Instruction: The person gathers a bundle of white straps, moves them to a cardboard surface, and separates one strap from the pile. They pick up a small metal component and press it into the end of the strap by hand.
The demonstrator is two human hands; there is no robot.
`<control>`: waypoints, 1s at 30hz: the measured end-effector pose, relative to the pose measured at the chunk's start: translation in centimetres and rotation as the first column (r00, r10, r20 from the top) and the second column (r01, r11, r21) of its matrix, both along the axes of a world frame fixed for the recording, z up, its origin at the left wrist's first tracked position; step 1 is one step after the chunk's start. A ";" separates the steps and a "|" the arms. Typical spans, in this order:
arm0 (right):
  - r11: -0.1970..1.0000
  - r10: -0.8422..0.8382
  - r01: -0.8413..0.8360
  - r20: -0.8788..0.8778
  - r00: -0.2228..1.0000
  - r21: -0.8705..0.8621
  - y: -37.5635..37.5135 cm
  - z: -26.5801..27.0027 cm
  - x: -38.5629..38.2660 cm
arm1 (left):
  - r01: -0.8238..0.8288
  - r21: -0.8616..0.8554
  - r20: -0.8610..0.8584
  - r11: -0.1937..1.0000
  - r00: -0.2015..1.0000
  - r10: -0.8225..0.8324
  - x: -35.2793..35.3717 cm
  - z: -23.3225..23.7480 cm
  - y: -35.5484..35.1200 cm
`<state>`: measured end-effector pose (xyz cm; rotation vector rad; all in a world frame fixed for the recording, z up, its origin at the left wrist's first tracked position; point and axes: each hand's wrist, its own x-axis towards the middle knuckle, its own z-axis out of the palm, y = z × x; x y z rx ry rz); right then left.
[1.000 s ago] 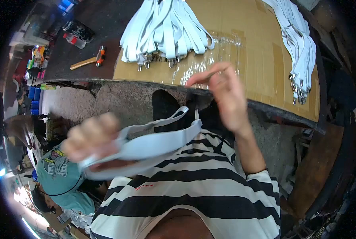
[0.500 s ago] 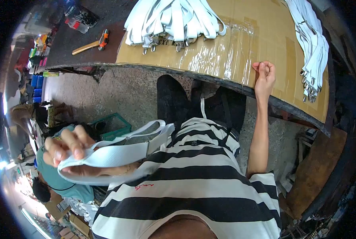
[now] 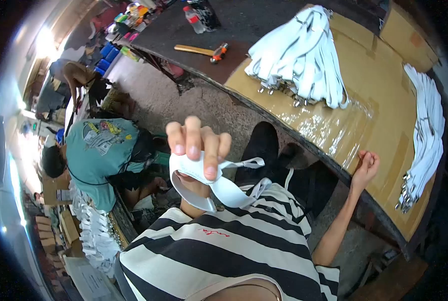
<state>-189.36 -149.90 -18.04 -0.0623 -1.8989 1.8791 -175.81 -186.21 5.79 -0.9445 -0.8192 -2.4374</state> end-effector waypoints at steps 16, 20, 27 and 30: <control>0.999 0.019 -0.019 -0.013 1.000 0.039 0.2 -0.3 -0.3 | 0.003 0.040 -0.001 0.999 1.000 -0.003 1.3 0.4 -0.6; 0.999 0.032 -0.032 -0.006 0.999 0.038 0.2 -0.2 -0.2 | -0.130 -0.056 -0.008 0.990 0.991 0.130 1.4 0.8 -1.0; 0.974 0.161 -0.146 0.077 0.984 -0.175 -3.7 6.4 2.0 | -0.523 -0.346 -0.141 0.779 0.850 0.508 1.8 2.3 -0.9; 0.869 0.471 -0.481 -0.108 0.876 -0.112 -10.2 16.9 5.9 | -0.595 -0.418 -0.199 0.686 0.797 0.570 2.1 2.6 -0.9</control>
